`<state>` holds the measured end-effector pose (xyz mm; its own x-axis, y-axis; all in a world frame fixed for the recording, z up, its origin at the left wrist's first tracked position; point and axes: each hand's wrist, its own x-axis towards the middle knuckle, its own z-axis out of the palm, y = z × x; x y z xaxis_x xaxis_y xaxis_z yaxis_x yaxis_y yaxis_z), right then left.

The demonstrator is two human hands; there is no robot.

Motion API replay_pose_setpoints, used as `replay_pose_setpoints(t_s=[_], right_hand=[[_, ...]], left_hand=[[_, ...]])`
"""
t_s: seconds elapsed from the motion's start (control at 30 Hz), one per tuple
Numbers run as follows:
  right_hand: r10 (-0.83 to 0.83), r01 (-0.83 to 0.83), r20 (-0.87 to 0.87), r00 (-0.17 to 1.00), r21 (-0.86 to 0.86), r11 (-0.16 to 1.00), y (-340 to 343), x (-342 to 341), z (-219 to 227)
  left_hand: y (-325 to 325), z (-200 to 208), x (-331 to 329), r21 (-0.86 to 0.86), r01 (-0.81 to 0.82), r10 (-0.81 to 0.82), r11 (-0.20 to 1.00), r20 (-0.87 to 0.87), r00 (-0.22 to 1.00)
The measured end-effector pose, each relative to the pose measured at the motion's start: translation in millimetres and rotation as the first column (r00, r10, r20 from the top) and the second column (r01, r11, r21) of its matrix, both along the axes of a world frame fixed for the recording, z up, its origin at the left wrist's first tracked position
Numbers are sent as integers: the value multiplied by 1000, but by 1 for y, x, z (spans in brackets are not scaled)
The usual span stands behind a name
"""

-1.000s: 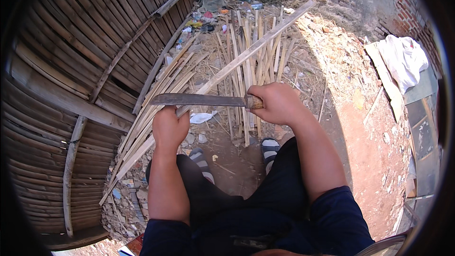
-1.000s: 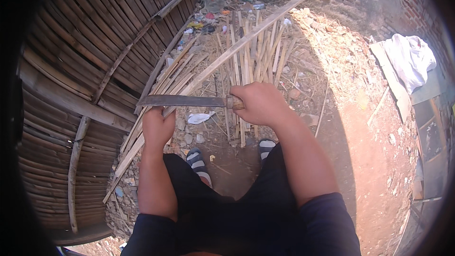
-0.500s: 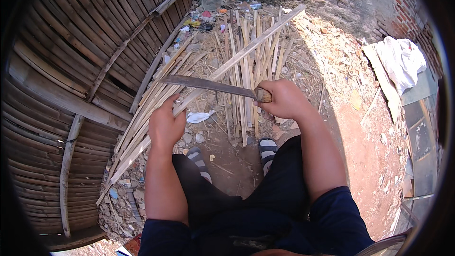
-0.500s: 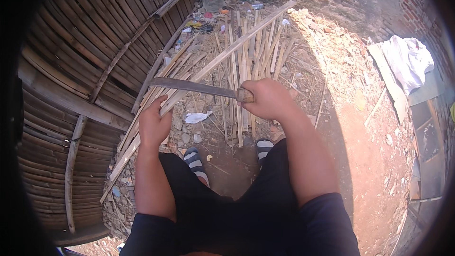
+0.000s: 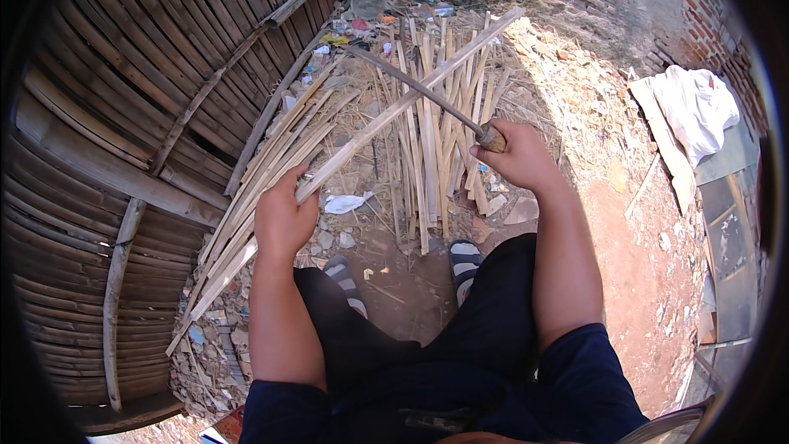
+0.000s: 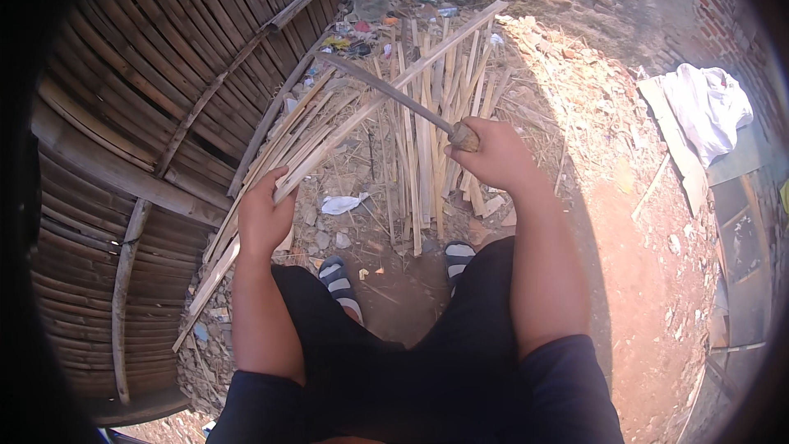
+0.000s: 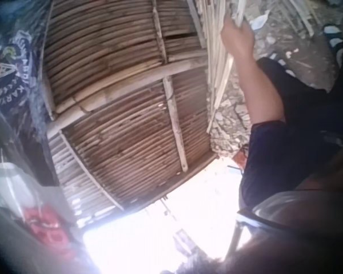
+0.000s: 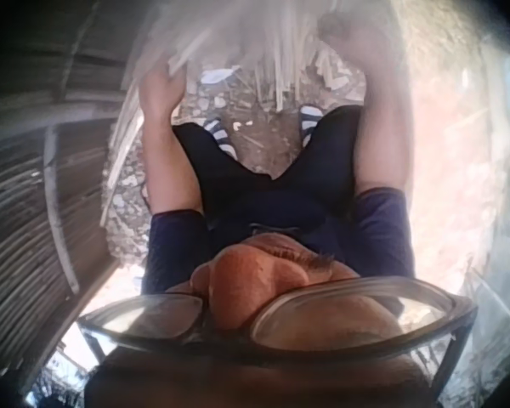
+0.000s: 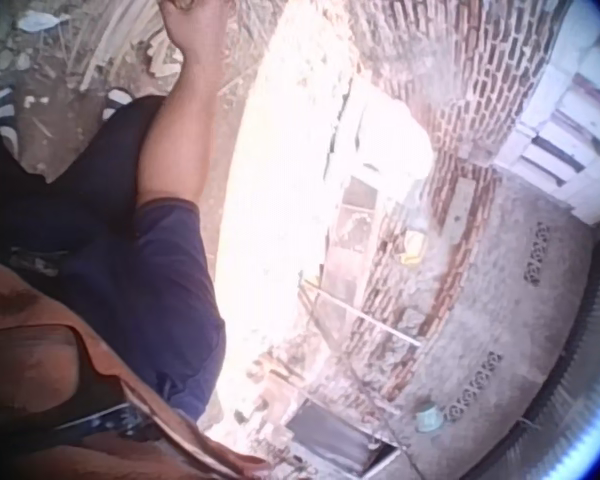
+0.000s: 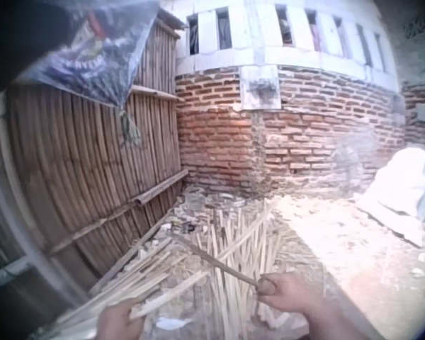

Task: The person scrapes thin strips of bamboo using a large knife to smooth the surface while sitting on the ground.

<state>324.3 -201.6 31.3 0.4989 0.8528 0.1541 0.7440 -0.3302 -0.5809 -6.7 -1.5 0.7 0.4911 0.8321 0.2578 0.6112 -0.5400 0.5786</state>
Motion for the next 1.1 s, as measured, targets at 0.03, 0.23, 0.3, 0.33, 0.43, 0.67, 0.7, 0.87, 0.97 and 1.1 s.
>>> replay_pose_setpoints(t_s=[0.03,0.23,0.3,0.33,0.43,0.67,0.7,0.87,0.97,1.1], right_hand=[[65,-65,18,998,-17,998,3,-6,-6],[319,-289,151,936,-191,938,18,-50,7],[209,-200,40,977,-161,967,19,-27,7],[147,-147,-13,989,-152,977,15,-11,7],[-172,180,-152,973,44,983,2,27,-6],[98,-93,37,994,-137,986,9,-17,3],[150,-139,78,986,-132,981,12,-29,2],[260,-251,124,958,-87,964,21,-39,-2],[4,-5,-30,1000,-44,999,12,2,-2],[-184,184,-132,974,-9,983,2,24,-6]], left_hand=[[-1,-2,2,-9,12,-12,1000,6,1000],[3,-3,-1,4,16,-15,1000,-129,992],[2,-3,-8,25,22,-23,999,14,1000],[3,-2,-10,43,-2,2,999,-10,1000],[8,-2,-9,92,-44,49,995,-49,998],[2,-3,0,59,-41,42,997,-6,999],[0,-3,3,55,-45,46,998,-19,999],[-2,-5,-2,125,-54,63,991,-70,996],[-1,2,-4,124,-58,66,991,-57,996],[3,-2,-4,116,-53,58,992,-44,997]])
